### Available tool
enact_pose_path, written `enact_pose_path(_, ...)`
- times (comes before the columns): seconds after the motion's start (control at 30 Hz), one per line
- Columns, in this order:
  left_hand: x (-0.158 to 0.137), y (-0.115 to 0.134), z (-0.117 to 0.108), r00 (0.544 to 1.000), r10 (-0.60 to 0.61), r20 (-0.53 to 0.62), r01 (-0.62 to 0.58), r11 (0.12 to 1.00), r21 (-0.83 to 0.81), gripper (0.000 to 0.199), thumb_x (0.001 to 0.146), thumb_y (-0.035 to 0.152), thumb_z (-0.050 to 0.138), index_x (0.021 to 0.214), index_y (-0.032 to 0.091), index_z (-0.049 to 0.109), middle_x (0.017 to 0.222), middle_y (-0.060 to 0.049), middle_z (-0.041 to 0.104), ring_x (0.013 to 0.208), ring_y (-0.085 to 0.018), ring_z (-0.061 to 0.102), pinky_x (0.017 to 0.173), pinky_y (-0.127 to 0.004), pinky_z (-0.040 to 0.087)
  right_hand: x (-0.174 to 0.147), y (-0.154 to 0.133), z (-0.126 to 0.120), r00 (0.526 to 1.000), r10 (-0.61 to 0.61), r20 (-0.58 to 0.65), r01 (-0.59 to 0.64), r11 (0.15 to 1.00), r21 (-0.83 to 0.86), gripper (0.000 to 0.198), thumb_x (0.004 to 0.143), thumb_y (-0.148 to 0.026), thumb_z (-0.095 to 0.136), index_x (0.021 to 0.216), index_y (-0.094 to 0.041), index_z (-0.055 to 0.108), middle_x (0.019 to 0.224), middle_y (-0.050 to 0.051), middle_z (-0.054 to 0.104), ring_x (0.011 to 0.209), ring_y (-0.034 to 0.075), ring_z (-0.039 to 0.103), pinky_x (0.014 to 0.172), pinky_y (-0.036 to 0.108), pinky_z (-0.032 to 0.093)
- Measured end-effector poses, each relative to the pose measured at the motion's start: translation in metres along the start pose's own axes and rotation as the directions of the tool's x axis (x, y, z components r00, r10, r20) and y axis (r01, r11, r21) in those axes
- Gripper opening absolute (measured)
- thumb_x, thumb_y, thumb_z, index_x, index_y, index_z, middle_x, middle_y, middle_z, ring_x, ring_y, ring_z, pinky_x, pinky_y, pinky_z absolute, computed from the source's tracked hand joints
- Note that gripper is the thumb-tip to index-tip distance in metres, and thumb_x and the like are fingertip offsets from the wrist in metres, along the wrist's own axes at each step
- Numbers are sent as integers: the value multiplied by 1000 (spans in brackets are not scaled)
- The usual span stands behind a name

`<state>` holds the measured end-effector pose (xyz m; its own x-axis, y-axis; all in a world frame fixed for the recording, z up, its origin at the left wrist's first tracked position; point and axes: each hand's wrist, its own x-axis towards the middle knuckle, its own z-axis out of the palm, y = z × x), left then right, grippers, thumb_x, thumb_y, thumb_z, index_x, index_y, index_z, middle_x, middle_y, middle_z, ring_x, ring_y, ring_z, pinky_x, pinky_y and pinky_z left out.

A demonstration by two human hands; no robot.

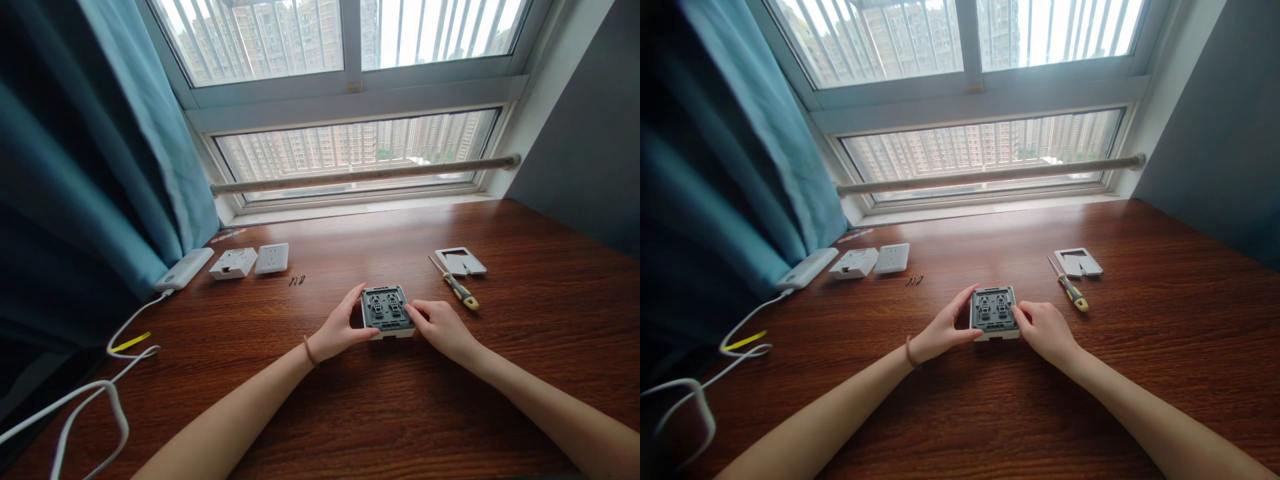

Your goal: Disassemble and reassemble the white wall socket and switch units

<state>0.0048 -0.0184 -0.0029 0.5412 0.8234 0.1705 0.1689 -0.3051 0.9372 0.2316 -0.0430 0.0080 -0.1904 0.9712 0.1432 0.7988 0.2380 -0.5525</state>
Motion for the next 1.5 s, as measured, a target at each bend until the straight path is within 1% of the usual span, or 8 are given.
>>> enact_pose_path(0.6, 1, 1, -2, 999, 2, 50, -8, 994, 111, 90, 65, 31, 73, 137, 17, 22, 142, -13, 28, 130, -28, 28, 110, -42, 22, 4, 1, -13, 999, -27, -19, 23, 988, -155, 42, 89, -42, 33, 57, -19, 46, 58, 2, 59, 54, 14, 51, 53, 25, 29)
enact_pose_path(0.8, 0, 4, 0, 1000, 12, 15, -14, 991, 135, 89, 63, 36, 73, 136, 19, 26, 140, -13, 31, 129, -30, 29, 111, -44, 21, 16, 26, -47, 940, 104, -326, -297, 722, -625, 32, 84, -45, 45, 83, -15, 55, 86, 13, 60, 80, 29, 57, 57, 30, 35)
enact_pose_path(1.07, -2, 2, 6, 992, 40, -119, -18, 984, 178, 83, 65, 37, 72, 133, 16, 31, 140, -15, 31, 130, -29, 28, 109, -44, 22, 21, 52, -44, 935, 285, -210, -351, 661, -664, 33, 82, -41, 49, 95, -11, 50, 90, 16, 60, 82, 32, 61, 59, 36, 44)
enact_pose_path(1.17, 5, 1, -14, 922, 89, -376, -27, 985, 168, 49, 76, 35, 60, 119, 17, 45, 123, -12, 50, 117, -22, 46, 99, -37, 38, 24, 58, -39, 940, 291, -176, -334, 698, -633, 23, 83, -31, 47, 94, -11, 50, 89, 16, 60, 81, 32, 62, 60, 38, 46)
enact_pose_path(1.27, 13, -4, -59, 721, 79, -689, 169, 943, 286, 29, 76, 32, 56, 100, 16, 54, 93, -6, 62, 85, -16, 60, 73, -26, 49, 26, 59, -38, 944, 242, -223, -326, 775, -541, 21, 85, -23, 40, 99, -10, 50, 87, 17, 61, 79, 32, 62, 61, 41, 46)
enact_pose_path(1.37, 14, -15, -113, 570, 80, -817, 322, 894, 312, 20, 74, 25, 50, 90, 13, 54, 82, -5, 60, 70, -14, 57, 65, -26, 46, 28, 52, -38, 932, 134, -336, -212, 955, -206, 32, 87, -21, 37, 117, -13, 45, 88, 13, 61, 77, 26, 63, 68, 41, 47)
enact_pose_path(1.43, 10, -27, -141, 523, 89, -848, 407, 848, 340, 17, 72, 23, 49, 85, 14, 56, 77, -3, 58, 67, -14, 55, 66, -27, 44, 28, 47, -36, 915, 102, -390, -46, 988, 149, 33, 88, -23, 37, 120, -20, 45, 91, 8, 61, 76, 21, 63, 70, 37, 49)
enact_pose_path(1.5, 4, -39, -157, 548, 79, -832, 465, 799, 382, 14, 69, 22, 50, 77, 15, 58, 67, 0, 57, 64, -15, 54, 67, -26, 42, 26, 42, -33, 903, 119, -412, 85, 891, 446, 28, 88, -27, 38, 112, -23, 53, 94, 6, 61, 78, 19, 64, 71, 34, 51)
